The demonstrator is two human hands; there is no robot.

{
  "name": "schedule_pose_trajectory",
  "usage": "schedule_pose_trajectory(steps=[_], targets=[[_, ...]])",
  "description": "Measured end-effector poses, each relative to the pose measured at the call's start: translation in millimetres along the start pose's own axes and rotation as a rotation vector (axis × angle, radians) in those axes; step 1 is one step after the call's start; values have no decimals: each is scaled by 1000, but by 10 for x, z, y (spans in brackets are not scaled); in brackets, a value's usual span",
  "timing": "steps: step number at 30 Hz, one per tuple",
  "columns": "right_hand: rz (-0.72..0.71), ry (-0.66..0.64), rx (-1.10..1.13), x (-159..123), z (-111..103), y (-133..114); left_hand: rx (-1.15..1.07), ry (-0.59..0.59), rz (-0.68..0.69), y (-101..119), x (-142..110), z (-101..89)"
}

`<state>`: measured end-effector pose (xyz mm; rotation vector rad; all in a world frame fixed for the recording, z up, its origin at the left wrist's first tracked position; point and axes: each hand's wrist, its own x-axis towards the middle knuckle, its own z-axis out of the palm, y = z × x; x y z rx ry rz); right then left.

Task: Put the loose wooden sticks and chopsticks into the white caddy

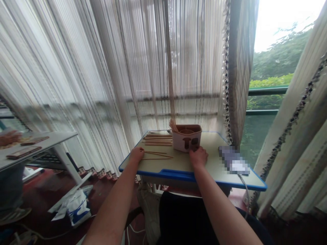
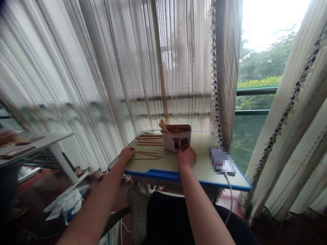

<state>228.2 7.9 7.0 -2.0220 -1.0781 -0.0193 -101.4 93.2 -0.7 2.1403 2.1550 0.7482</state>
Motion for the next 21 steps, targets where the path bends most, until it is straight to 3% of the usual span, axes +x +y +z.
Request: schedule_pose_trajectory(steps=[8, 12, 16, 21], targets=[[45, 7, 38, 10, -12, -11, 11, 31, 30, 56, -15, -13], [57, 13, 59, 19, -5, -6, -23, 116, 85, 67, -21, -12], [69, 45, 130, 44, -8, 4, -239, 292, 140, 56, -47, -24], [95, 73, 148, 55, -2, 4, -657, 379, 48, 58, -71, -49]])
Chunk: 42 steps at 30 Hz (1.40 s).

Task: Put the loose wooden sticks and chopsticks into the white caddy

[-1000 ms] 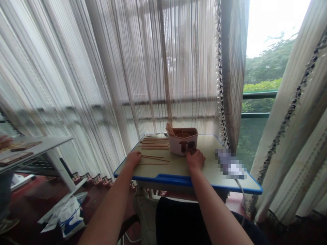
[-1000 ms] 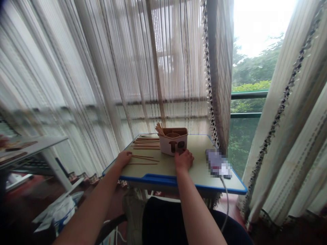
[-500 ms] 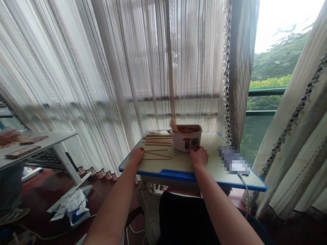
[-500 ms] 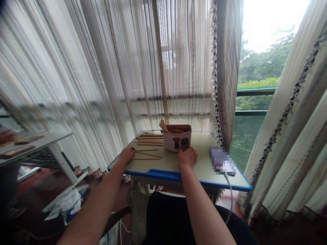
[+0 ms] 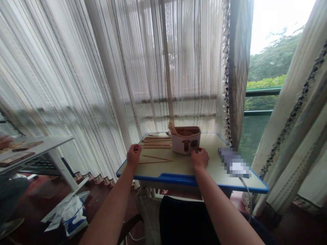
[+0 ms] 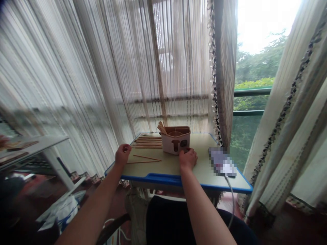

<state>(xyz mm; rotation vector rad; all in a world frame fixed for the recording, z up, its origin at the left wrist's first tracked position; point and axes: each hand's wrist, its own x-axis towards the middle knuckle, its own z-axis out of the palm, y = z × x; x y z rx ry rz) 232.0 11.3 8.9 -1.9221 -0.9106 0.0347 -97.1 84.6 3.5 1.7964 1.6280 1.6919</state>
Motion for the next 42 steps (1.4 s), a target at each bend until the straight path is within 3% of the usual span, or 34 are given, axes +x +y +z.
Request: schedule_pose_trajectory(steps=[4, 7, 13, 18, 22, 26, 33, 38, 42], targets=[[0, -21, -12, 8, 3, 8, -226, 85, -16, 110, 58, -15], [0, -8, -13, 23, 8, 23, -345, 135, -36, 331, 175, -24], [-39, -6, -24, 10, 9, 25, -516, 159, 30, 1110, 527, -33], [-43, 25, 34, 24, 24, 52, -676, 115, 175, 1851, 832, -98], [-25, 52, 81, 53, 59, 92, -632, 53, 334, 2196, 1035, -31], [-15, 33, 71, 61, 79, 96, -442, -85, 425, 2257, 1155, 212], [-37, 41, 60, 71, 103, 103, 61, -368, 572, 2135, 1148, 627], [-53, 50, 100, 70, 140, 119, 223, -439, 519, 2010, 1142, 797], [-56, 57, 141, 63, 160, 127, 384, -541, 682, 2045, 1142, 869]])
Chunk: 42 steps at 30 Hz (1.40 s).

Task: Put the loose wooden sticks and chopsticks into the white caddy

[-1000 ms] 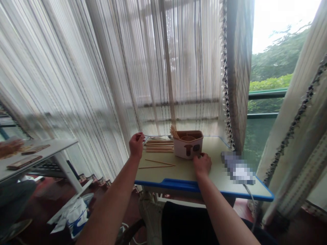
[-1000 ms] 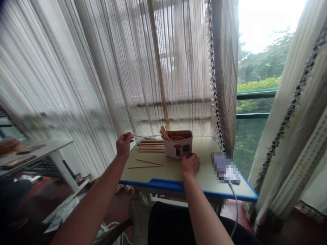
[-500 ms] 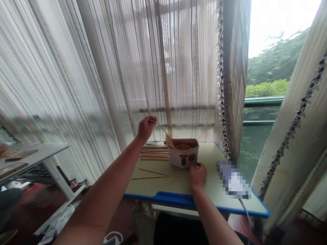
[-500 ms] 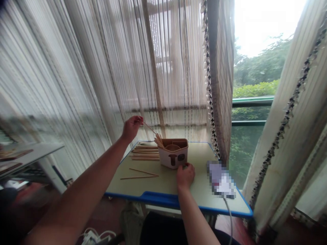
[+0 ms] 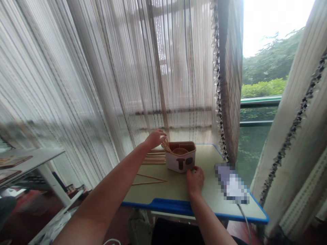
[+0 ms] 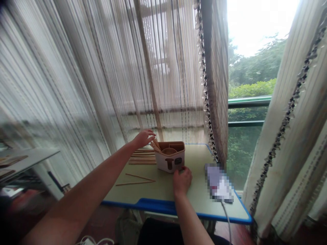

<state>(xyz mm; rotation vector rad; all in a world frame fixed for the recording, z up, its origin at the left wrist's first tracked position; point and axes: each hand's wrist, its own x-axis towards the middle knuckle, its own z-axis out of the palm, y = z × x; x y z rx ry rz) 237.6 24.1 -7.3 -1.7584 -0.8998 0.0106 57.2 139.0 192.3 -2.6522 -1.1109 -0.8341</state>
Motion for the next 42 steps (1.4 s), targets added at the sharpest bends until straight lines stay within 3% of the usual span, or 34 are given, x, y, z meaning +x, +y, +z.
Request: schedule_pose_trajectory(steps=[4, 10, 19, 24, 27, 30, 32, 34, 37, 39, 42], targets=[[29, 2, 40, 2, 0, 1, 87, -66, 140, 76, 56, 45], [27, -12, 43, 10, -13, -9, 102, -128, 130, 115, 28, 319], [-2, -28, 11, 7, 5, 20, 158, 172, 31, 187, -77, 537], [10, -14, 12, 16, 6, 19, 6, 243, -4, 163, -88, 562], [10, -11, -4, 17, -22, -4, -132, 353, -29, 153, -165, 514], [2, -19, -22, 6, -52, -30, -177, 505, -186, 121, -405, 507], [-2, -20, -29, -3, -59, -41, -129, 544, -314, 83, -688, 562], [-3, -17, -29, -10, -57, -44, -49, 471, -370, 33, -1049, 663], [-2, -6, -19, -14, -50, -45, 71, 265, -391, -62, -1598, 829], [0, -1, -11, -15, -52, -49, 146, 201, -526, -122, -1869, 895], [1, -2, -3, -19, -61, -59, 225, 182, -741, -165, -2055, 896]])
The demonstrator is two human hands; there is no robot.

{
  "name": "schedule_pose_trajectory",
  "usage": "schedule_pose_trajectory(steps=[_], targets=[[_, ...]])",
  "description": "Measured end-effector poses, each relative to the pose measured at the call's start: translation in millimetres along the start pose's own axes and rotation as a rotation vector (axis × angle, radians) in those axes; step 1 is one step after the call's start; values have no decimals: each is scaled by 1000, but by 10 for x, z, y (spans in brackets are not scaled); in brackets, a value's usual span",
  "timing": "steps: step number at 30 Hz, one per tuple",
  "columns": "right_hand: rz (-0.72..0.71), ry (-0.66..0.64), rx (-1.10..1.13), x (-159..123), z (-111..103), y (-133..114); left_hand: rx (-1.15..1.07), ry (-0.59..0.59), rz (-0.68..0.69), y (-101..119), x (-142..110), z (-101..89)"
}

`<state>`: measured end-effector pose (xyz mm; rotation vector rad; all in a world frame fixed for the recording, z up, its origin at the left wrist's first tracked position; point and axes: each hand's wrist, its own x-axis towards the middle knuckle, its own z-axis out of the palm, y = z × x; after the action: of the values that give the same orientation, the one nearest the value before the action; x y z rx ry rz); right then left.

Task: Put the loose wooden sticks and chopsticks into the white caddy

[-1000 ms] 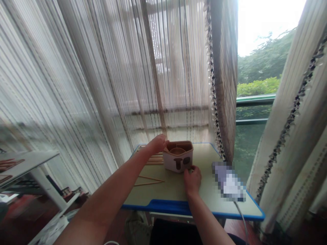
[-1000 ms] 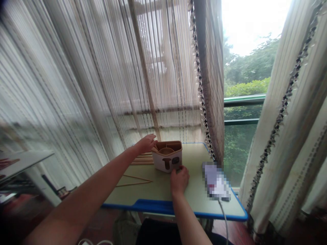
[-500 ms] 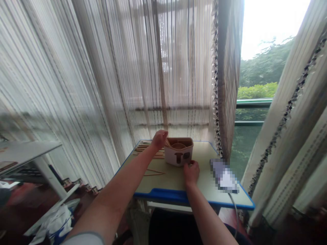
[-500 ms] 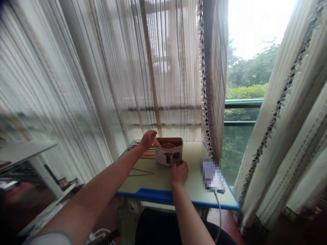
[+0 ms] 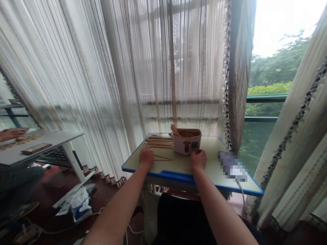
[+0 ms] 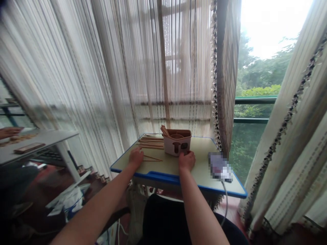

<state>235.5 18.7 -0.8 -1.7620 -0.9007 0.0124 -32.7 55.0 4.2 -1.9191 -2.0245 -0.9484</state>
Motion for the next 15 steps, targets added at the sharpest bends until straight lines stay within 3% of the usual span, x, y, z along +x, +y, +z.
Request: schedule_pose_trajectory(steps=[7, 15], targets=[[6, -3, 16, 0, 1, 8, 125, -198, -145, 27, 16, -23], [-6, -10, 27, 2, 13, 20, 85, -200, -103, -17, 6, -7]])
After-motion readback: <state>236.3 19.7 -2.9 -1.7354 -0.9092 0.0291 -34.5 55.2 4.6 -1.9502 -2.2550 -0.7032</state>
